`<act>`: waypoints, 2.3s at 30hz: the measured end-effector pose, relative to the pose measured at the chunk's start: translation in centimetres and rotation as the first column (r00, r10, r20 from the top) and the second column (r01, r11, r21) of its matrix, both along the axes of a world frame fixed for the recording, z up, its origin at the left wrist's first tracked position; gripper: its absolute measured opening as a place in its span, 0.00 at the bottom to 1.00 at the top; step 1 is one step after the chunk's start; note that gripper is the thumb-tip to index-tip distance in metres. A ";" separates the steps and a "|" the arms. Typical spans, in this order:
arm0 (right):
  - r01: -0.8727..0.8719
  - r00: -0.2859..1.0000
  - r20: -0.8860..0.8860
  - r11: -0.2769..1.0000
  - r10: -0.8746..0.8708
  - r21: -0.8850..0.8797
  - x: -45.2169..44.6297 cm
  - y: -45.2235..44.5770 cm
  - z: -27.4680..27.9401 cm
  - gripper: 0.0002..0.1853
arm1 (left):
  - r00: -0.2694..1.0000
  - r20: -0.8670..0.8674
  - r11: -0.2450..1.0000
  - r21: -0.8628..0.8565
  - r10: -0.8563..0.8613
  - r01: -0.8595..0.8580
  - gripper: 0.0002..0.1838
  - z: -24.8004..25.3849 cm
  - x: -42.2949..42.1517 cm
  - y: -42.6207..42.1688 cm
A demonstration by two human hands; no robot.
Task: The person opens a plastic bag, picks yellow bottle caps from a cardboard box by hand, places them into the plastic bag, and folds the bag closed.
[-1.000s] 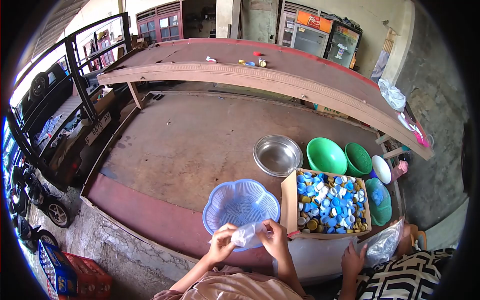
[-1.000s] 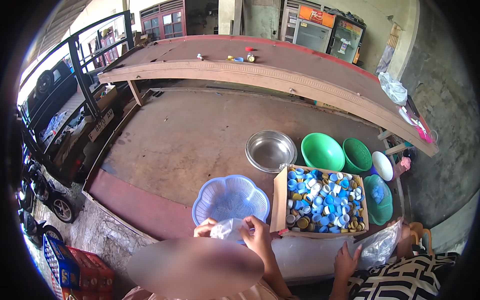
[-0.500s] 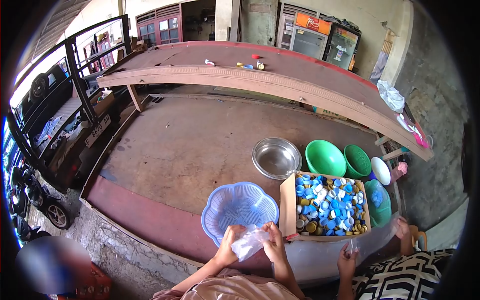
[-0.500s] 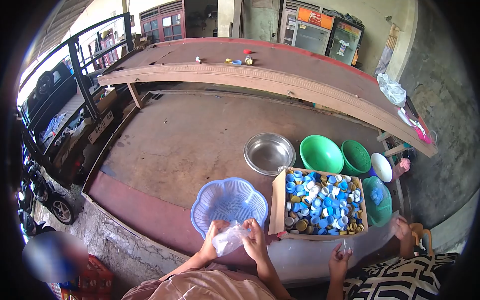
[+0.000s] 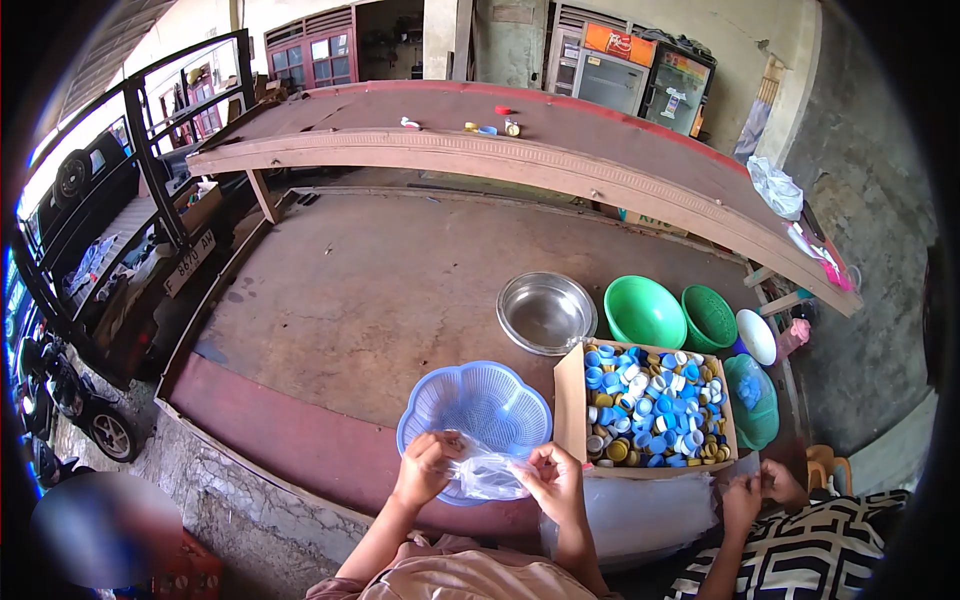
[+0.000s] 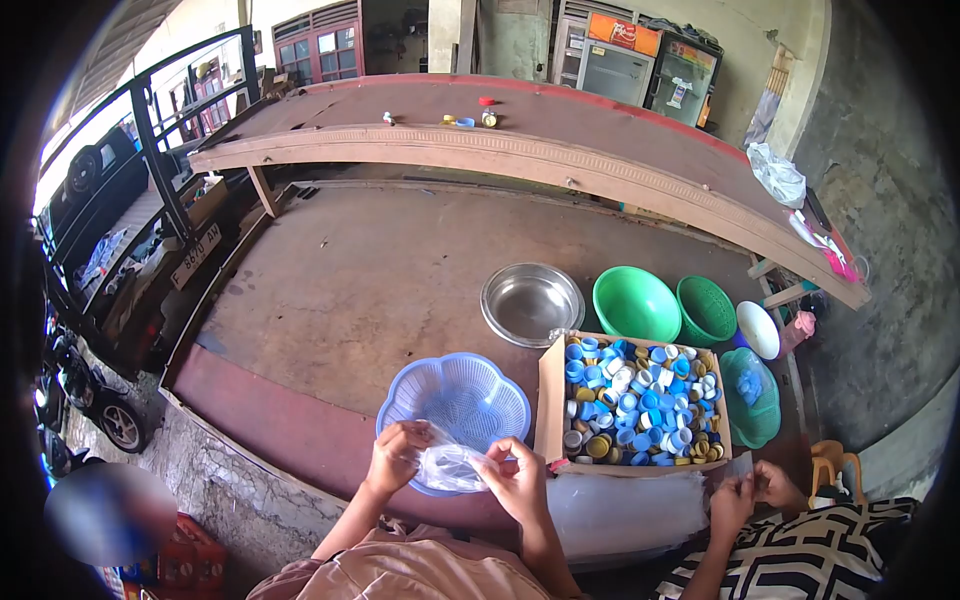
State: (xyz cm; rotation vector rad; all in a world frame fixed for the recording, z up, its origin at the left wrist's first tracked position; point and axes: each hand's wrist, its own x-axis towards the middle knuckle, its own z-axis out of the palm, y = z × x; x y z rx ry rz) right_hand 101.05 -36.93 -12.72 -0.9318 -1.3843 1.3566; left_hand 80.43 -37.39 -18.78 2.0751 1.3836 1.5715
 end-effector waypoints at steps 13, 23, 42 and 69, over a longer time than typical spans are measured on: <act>0.132 0.974 -0.186 0.991 -0.129 0.004 2.9 -0.3 0.7 0.07 | 0.954 -0.264 0.990 0.047 0.139 -0.131 0.07 3.9 -2.3 -0.5; 0.565 0.820 -0.109 0.761 -0.562 0.321 6.1 -0.3 3.7 0.13 | 0.928 -0.305 0.966 -0.073 0.213 -0.246 0.04 4.6 -4.6 -1.3; -0.387 0.892 0.406 0.798 0.197 0.462 2.8 -0.3 6.3 0.07 | 0.923 -0.329 0.748 -0.660 -0.201 -0.072 0.10 8.8 -2.9 -4.6; -0.264 0.926 0.350 0.907 0.142 0.328 5.6 0.0 5.7 0.19 | 0.933 -0.084 0.527 -0.841 -0.350 0.121 0.15 7.2 -5.0 -5.5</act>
